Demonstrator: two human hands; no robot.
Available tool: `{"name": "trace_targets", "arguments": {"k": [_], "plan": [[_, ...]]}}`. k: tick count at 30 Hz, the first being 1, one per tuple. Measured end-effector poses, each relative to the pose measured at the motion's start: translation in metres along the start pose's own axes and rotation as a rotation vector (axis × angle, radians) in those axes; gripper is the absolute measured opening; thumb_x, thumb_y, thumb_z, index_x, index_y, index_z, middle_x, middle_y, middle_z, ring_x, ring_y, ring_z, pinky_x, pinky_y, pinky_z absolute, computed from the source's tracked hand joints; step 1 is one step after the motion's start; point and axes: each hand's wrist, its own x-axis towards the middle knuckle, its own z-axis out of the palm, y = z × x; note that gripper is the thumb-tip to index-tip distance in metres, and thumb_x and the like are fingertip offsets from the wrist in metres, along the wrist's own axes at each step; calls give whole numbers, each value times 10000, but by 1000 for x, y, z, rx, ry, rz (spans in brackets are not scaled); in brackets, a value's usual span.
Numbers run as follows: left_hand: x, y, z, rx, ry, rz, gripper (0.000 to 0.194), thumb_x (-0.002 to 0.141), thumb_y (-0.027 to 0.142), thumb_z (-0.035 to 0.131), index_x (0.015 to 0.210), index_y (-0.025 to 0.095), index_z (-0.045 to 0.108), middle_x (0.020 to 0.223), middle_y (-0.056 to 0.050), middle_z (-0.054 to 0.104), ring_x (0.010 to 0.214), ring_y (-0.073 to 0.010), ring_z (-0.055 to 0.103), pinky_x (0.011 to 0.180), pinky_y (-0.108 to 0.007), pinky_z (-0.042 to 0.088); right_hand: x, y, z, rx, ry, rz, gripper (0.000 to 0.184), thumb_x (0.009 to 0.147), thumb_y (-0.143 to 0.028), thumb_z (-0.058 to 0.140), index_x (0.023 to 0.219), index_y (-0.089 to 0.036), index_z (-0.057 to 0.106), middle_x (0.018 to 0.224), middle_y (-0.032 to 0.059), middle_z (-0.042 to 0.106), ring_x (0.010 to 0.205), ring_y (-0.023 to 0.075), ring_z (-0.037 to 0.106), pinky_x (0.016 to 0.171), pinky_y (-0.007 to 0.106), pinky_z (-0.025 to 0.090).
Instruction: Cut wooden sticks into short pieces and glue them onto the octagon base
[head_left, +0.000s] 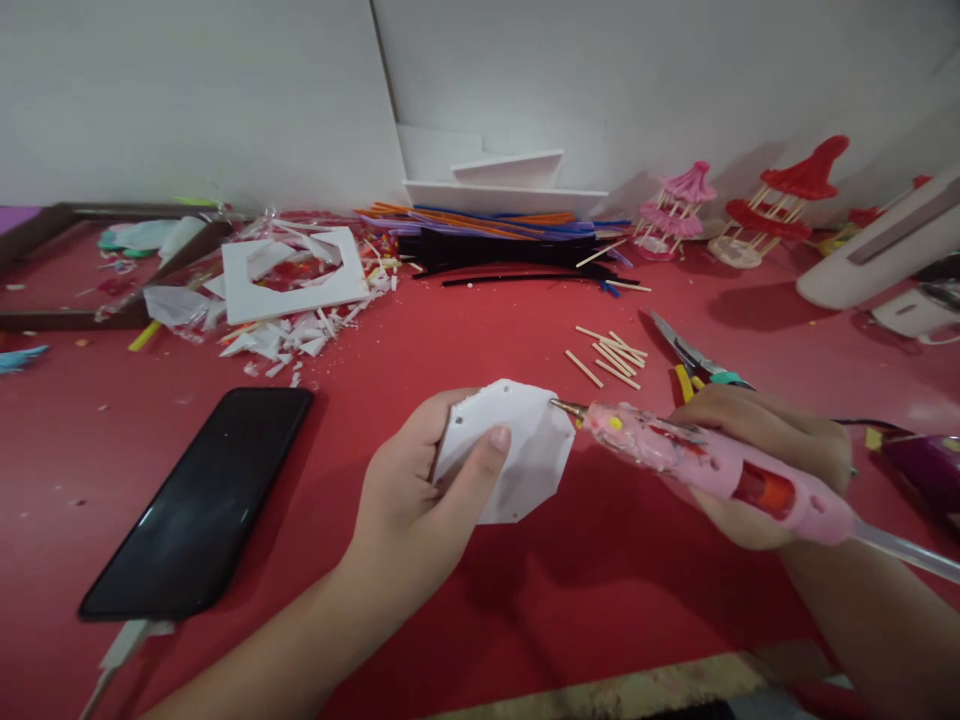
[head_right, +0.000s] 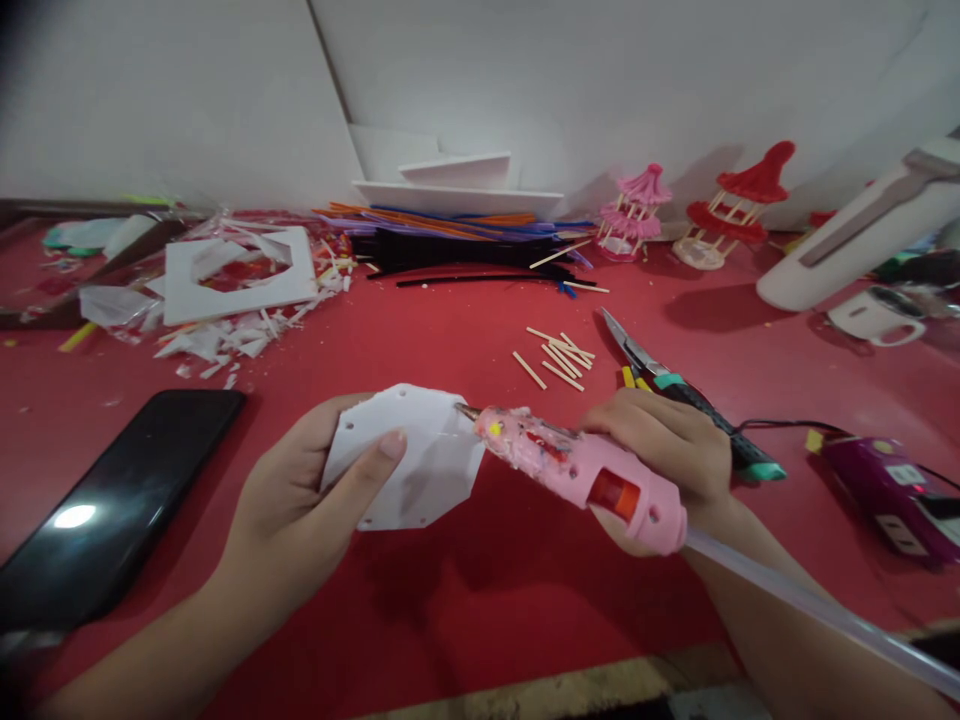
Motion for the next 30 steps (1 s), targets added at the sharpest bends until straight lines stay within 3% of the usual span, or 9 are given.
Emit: {"name": "trace_targets", "arguments": {"k": [4,7,10,13,16,18,22,25,30], "plan": [[0,0,-1,-7,-7,1,199,879,377,589,1015,243,644,792,8,703,655,-145,650,569,-222,536,-1,0,2,-38,5,-9,201,735,-172,619,910,-256,572,678,-1,596,547,147,545,507,288,441],[0,-3,-1,-23,-43,-26,199,886,370,585,1031,245,641,829,2,705,692,-149,653,589,-222,536,-5,5,8,-88,139,-13,235,729,-145,614,939,-248,587,728,1,641,577,146,573,543,286,459],[1,-9,2,-138,-122,-98,277,905,358,563,1163,262,586,964,-24,712,766,-165,673,611,-237,548,-8,14,10,-102,182,113,227,740,-182,618,962,-227,618,770,19,687,580,153,609,559,287,485],[2,-14,5,-210,-219,-142,414,918,320,534,1323,277,459,1041,-55,707,801,-190,693,618,-270,563,-7,29,7,-63,32,260,271,767,-240,577,1032,-216,631,845,45,716,636,179,659,563,292,513],[2,-14,6,-15,-270,-70,399,895,282,550,1291,255,506,1074,-71,705,866,-222,697,701,-324,569,-6,45,1,1,-238,269,362,813,-275,536,1166,-208,583,1020,89,705,823,224,687,644,334,545],[2,-13,5,135,-285,-1,373,885,264,548,1257,234,541,1098,-78,700,921,-241,688,778,-361,560,-6,56,-2,1,-320,278,359,794,-260,545,1147,-216,591,1062,96,688,883,244,676,716,383,550],[2,-13,5,356,-311,120,388,920,273,480,1295,180,510,1137,-115,676,1030,-290,631,848,-432,531,-10,80,-10,-66,-341,342,472,654,-111,489,1095,-227,609,1079,89,675,960,279,654,819,468,525],[3,-18,7,514,-276,228,364,928,253,465,1265,132,528,1151,-132,650,1059,-313,573,903,-483,488,-13,101,-24,-179,-331,418,458,629,-131,492,1062,-223,612,1045,109,664,1019,333,612,895,555,465],[7,-23,6,624,-144,314,291,918,253,512,1161,115,591,1142,-148,582,1042,-304,537,907,-460,462,-20,126,-43,-112,-394,452,379,662,-235,558,1037,-199,589,1017,151,660,868,295,651,724,426,537]]}}
